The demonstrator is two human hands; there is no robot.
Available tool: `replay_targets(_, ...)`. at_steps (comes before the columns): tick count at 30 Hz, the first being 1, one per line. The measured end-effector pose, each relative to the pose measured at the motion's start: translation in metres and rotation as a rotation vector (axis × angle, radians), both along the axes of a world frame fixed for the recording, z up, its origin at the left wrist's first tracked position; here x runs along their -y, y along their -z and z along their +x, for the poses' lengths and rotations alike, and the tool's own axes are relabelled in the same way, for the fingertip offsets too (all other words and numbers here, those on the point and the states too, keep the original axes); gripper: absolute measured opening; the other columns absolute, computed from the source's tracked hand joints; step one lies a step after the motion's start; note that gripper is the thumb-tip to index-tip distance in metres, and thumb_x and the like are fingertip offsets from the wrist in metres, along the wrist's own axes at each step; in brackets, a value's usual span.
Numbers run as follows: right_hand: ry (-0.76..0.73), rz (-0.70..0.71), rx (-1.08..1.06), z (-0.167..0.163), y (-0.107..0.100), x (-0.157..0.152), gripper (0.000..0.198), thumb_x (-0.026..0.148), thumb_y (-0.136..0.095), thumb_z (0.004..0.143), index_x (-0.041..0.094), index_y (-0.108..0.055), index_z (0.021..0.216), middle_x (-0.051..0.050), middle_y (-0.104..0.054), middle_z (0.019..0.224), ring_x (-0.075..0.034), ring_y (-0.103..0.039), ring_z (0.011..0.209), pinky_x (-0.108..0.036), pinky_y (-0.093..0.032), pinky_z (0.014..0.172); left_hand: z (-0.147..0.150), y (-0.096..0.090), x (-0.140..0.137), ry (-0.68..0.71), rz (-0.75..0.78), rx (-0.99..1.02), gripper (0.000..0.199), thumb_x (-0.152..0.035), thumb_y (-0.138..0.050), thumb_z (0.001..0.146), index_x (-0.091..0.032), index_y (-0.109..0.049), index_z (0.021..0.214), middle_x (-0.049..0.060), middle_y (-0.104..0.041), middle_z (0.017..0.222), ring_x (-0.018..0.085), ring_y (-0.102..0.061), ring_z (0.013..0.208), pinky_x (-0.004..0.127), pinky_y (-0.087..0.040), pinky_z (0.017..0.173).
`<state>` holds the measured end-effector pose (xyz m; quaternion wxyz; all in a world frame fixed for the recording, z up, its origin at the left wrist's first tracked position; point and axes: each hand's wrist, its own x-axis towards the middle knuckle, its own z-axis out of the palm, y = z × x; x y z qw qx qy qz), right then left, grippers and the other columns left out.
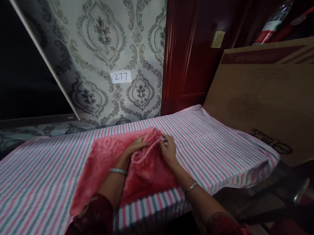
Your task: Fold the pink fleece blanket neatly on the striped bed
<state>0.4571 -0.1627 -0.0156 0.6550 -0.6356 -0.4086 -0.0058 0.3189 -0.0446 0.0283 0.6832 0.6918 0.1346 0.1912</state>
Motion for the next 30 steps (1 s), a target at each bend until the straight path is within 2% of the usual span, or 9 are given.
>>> replay_targets(3,-0.056,0.03,0.134,-0.012,-0.012,0.009,0.03,0.027,-0.048,0.088,0.02,-0.069,0.108,-0.009,-0.068,0.107,-0.022,-0.061,0.099,-0.037,-0.051,0.087,-0.001,0.002,0.0,0.026,-0.031,-0.004,0.048,-0.027,-0.076,0.062,-0.018,-0.071,0.11,0.007,-0.076,0.103,0.025,-0.068,0.1,0.035,-0.053,0.085)
replay_targets(7,-0.24,-0.07,0.102,-0.021,-0.011,0.008,0.023,0.03,-0.05,0.089,0.021,-0.071,0.094,-0.005,-0.073,0.096,-0.02,-0.065,0.088,-0.034,-0.051,0.083,0.0,0.01,-0.007,0.023,-0.055,-0.003,0.053,-0.024,-0.074,0.06,-0.017,-0.069,0.112,0.008,-0.075,0.109,0.025,-0.067,0.101,0.034,-0.053,0.085)
replay_targets(10,-0.244,-0.121,0.003,-0.023,0.002,0.003,0.019,0.031,-0.053,0.085,0.022,-0.069,0.086,-0.003,-0.074,0.086,-0.021,-0.066,0.08,-0.033,-0.051,0.078,0.002,0.015,-0.012,0.026,-0.067,-0.008,0.056,-0.022,-0.072,0.058,-0.016,-0.068,0.113,0.009,-0.074,0.109,0.026,-0.066,0.103,0.035,-0.052,0.085)
replay_targets(14,-0.274,-0.129,-0.059,-0.022,0.014,0.0,0.017,0.032,-0.056,0.081,0.022,-0.068,0.09,-0.001,-0.072,0.081,-0.018,-0.063,0.07,-0.03,-0.05,0.069,0.003,0.018,-0.016,0.034,-0.081,-0.015,0.057,-0.022,-0.071,0.054,-0.016,-0.068,0.111,0.009,-0.074,0.106,0.026,-0.066,0.102,0.034,-0.052,0.085)
replay_targets(19,-0.308,-0.127,-0.057,-0.023,0.015,0.0,0.021,0.031,-0.06,0.077,0.021,-0.067,0.094,0.001,-0.068,0.076,-0.016,-0.057,0.064,-0.027,-0.046,0.064,0.0,0.016,-0.013,0.015,-0.093,-0.006,0.055,-0.021,-0.07,0.055,-0.016,-0.067,0.11,0.009,-0.073,0.111,0.026,-0.064,0.106,0.033,-0.05,0.088)
replay_targets(24,-0.299,-0.12,-0.093,-0.024,0.014,-0.001,0.02,0.038,-0.06,0.078,0.021,-0.065,0.089,0.0,-0.068,0.077,-0.016,-0.059,0.065,-0.028,-0.046,0.065,-0.002,0.015,-0.009,-0.003,-0.104,-0.004,0.058,-0.02,-0.072,0.056,-0.016,-0.066,0.113,0.01,-0.07,0.119,0.026,-0.064,0.109,0.031,-0.05,0.088)
replay_targets(30,-0.298,-0.201,-0.093,-0.02,0.013,-0.004,0.016,0.033,-0.065,0.075,0.022,-0.062,0.086,0.004,-0.062,0.068,-0.015,-0.056,0.061,-0.026,-0.042,0.061,-0.001,0.015,-0.009,0.011,-0.052,-0.018,0.063,-0.022,-0.077,0.057,-0.015,-0.065,0.118,0.011,-0.069,0.122,0.026,-0.065,0.107,0.03,-0.051,0.086)
